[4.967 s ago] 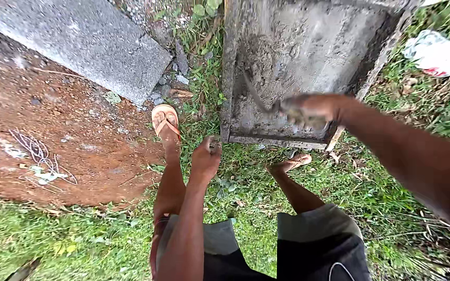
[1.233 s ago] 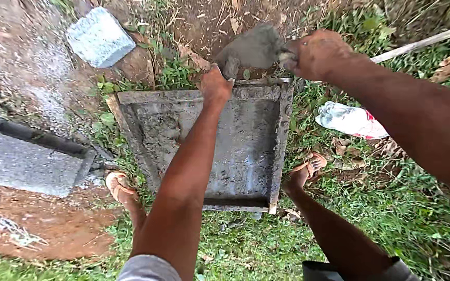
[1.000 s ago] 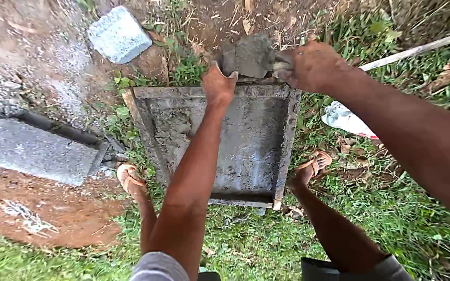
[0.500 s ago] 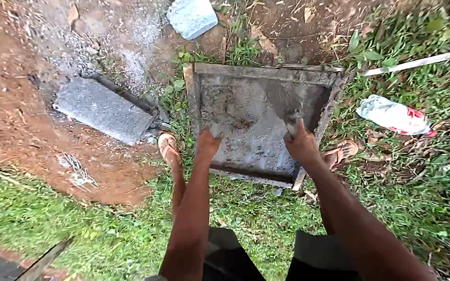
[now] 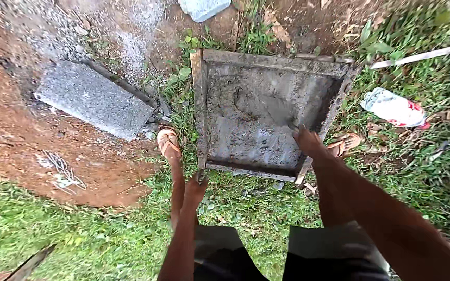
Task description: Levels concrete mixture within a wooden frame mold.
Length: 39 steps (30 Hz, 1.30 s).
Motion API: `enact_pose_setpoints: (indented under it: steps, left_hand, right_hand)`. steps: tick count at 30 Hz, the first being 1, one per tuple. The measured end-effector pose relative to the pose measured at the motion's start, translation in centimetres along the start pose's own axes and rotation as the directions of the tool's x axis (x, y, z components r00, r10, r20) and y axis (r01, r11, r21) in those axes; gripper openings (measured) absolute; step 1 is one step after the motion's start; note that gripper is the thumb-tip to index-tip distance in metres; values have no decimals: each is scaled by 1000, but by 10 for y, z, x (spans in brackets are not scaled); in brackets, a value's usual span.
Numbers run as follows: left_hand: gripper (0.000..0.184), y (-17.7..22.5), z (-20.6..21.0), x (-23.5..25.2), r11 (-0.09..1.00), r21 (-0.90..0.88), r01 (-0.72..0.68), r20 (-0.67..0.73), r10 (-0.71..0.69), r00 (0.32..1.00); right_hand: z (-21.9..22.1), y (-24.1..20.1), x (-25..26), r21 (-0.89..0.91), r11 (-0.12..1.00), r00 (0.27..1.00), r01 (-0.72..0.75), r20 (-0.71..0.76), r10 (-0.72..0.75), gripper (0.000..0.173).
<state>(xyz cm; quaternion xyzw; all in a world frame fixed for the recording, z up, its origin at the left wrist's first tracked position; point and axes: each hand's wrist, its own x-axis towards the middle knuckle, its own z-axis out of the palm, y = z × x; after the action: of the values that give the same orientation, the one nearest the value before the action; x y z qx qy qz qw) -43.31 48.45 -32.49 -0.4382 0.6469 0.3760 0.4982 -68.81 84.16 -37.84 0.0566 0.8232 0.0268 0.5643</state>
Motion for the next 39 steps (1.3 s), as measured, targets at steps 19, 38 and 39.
enact_pose_setpoints:
  steps: [19,38,39]
  left_hand:
    - [53,303,54,144,889,457,-38,-403,245,882]
    - [62,308,71,149,841,520,149,-452,123,883]
    - [62,305,69,149,836,532,136,-444,138,886]
  right_hand:
    - [37,136,-127,327,944,961,-47,272,-47,54]
    - [-10,150,-108,454,888,987,73,97,-131,53]
    - [-11,147,-107,431,900,985,68,114,-129,54]
